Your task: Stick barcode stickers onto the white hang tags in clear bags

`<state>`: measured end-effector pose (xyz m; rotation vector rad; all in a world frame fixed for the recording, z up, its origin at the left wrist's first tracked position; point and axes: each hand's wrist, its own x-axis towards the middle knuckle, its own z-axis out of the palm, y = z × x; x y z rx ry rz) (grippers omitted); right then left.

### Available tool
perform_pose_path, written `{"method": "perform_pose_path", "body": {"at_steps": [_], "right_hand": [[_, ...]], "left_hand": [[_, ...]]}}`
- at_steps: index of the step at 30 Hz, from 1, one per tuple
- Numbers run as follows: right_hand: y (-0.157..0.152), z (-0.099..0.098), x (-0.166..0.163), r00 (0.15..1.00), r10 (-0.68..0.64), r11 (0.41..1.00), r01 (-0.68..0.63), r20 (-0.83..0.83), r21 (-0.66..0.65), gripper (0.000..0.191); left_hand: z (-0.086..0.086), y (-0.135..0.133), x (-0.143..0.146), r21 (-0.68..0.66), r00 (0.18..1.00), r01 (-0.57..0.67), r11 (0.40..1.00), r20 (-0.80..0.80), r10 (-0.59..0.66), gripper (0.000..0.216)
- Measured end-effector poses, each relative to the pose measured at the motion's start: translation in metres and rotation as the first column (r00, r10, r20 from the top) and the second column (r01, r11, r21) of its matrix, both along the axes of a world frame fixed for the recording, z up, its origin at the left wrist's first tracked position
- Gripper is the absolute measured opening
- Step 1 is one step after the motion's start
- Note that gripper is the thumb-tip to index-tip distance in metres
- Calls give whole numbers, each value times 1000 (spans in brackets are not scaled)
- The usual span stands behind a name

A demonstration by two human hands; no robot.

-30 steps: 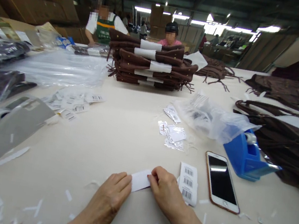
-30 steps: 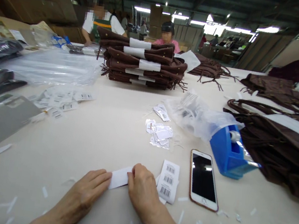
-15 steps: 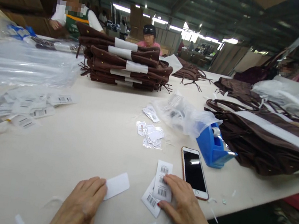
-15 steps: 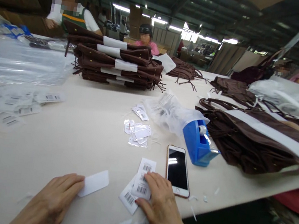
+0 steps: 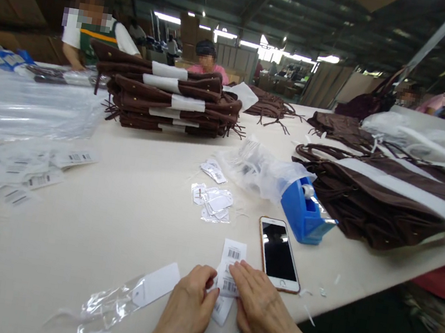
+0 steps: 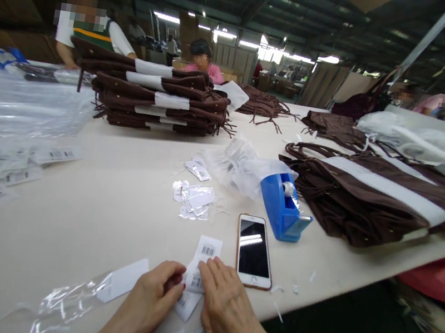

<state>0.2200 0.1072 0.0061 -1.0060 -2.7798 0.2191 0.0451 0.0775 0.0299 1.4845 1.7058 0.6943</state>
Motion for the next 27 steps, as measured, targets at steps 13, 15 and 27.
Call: {"method": "perform_pose_path", "body": {"at_steps": [13,15,27], "right_hand": [[6,-8,3,994,44,977,-22,-100,210,50],[7,-10,2,983,39,964,10,-179,267,42],[-6,-4,2,906,209,925,-61,-369,374,40]], "left_hand": [[-14,44,8,-175,969,-154,973,164,183,6],[-15,47,10,-221,938,-203,954,234,254,10],[0,27,13,-381,600,-138,914,702,383,21]]}}
